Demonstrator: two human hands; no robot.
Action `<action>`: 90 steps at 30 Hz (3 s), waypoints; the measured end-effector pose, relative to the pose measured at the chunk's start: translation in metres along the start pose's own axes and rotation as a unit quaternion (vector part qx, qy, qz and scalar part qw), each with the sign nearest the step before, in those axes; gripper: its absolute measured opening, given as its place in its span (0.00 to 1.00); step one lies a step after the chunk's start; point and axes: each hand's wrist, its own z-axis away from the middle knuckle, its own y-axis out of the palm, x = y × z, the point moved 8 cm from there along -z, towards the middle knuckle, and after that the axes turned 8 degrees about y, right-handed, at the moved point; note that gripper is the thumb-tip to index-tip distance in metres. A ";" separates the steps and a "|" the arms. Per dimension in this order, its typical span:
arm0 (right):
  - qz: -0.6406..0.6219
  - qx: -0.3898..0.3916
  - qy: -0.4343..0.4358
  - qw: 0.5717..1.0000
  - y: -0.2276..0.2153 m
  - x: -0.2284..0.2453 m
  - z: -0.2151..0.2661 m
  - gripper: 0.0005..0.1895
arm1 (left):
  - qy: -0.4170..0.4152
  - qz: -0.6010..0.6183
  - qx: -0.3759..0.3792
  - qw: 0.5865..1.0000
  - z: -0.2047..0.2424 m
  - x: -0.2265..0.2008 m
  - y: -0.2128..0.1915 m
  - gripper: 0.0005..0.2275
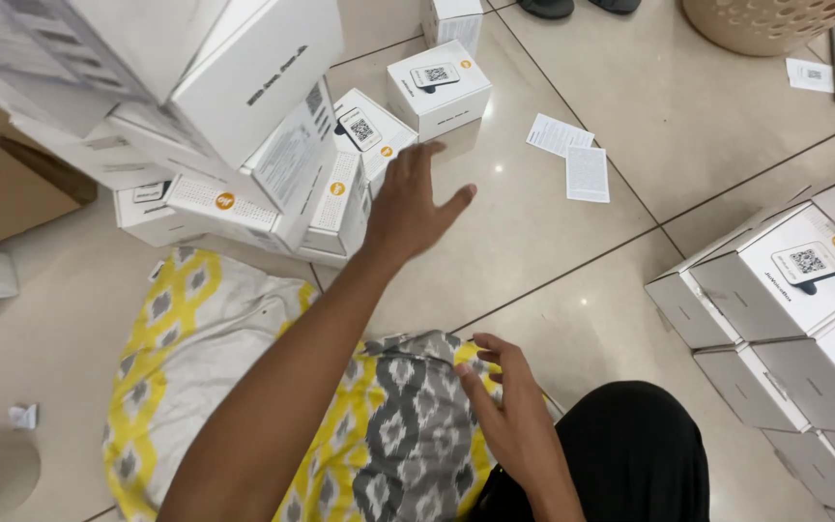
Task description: The person packages electronic voice boxes into retail packaging along with USB cables.
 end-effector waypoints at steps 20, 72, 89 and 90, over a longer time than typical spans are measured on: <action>-0.088 -0.034 -0.037 0.995 0.034 -0.064 -0.128 0.17 | -0.170 -0.341 0.204 0.902 -0.238 0.237 0.136 0.67; -0.481 -0.277 -0.009 0.832 -0.251 -0.203 0.158 0.45 | 0.162 0.165 0.274 0.934 0.083 -0.359 0.073 0.50; -0.481 -0.353 0.119 0.794 -0.312 -0.370 0.258 0.35 | -0.017 0.418 0.528 0.739 0.203 -0.455 0.299 0.40; -0.485 -0.359 0.122 0.788 -0.312 -0.375 0.258 0.35 | -0.030 0.415 0.534 0.736 0.208 -0.453 0.304 0.40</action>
